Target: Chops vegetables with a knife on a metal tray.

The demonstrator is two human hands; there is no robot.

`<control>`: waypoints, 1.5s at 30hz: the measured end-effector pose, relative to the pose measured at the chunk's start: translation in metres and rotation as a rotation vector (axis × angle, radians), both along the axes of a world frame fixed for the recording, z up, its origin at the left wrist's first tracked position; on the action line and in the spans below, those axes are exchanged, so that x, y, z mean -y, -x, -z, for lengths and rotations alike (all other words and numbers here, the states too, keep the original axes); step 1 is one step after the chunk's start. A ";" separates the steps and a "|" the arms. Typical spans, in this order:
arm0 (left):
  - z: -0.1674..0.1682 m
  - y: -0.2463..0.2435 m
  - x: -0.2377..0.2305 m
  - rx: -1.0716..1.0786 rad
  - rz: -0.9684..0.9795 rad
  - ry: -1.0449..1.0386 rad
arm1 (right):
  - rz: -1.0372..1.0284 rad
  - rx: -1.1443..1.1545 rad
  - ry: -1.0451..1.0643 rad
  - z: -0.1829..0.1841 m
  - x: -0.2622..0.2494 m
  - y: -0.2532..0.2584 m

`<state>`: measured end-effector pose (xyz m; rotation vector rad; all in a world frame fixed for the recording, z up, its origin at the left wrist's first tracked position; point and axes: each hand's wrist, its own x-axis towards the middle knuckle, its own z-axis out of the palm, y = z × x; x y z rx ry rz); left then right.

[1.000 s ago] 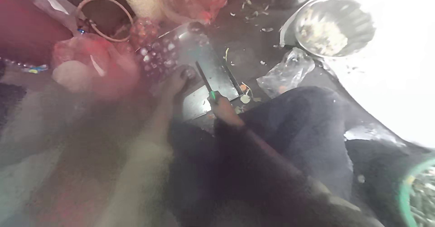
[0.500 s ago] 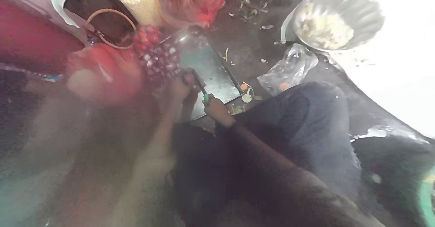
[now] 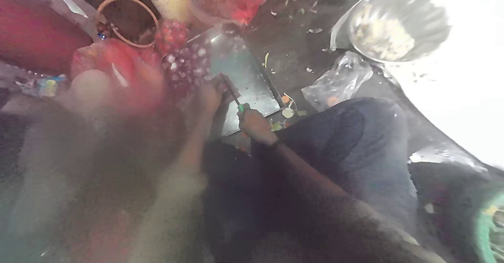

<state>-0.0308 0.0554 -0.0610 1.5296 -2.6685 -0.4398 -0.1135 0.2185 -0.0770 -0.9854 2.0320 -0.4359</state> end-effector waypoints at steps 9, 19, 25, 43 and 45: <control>-0.002 0.002 0.001 -0.018 -0.016 -0.070 | -0.030 -0.047 -0.047 -0.006 -0.007 -0.004; 0.000 0.002 0.011 0.031 -0.003 -0.064 | 0.035 -0.122 0.029 0.018 0.038 -0.008; 0.003 0.003 0.010 0.021 -0.001 -0.065 | 0.064 -0.160 0.003 -0.011 0.006 0.014; 0.003 0.004 0.014 -0.006 -0.024 -0.080 | 0.037 -0.068 0.043 -0.015 0.018 -0.011; 0.009 -0.003 0.012 0.032 -0.017 -0.094 | 0.011 -0.097 0.000 -0.010 0.025 -0.016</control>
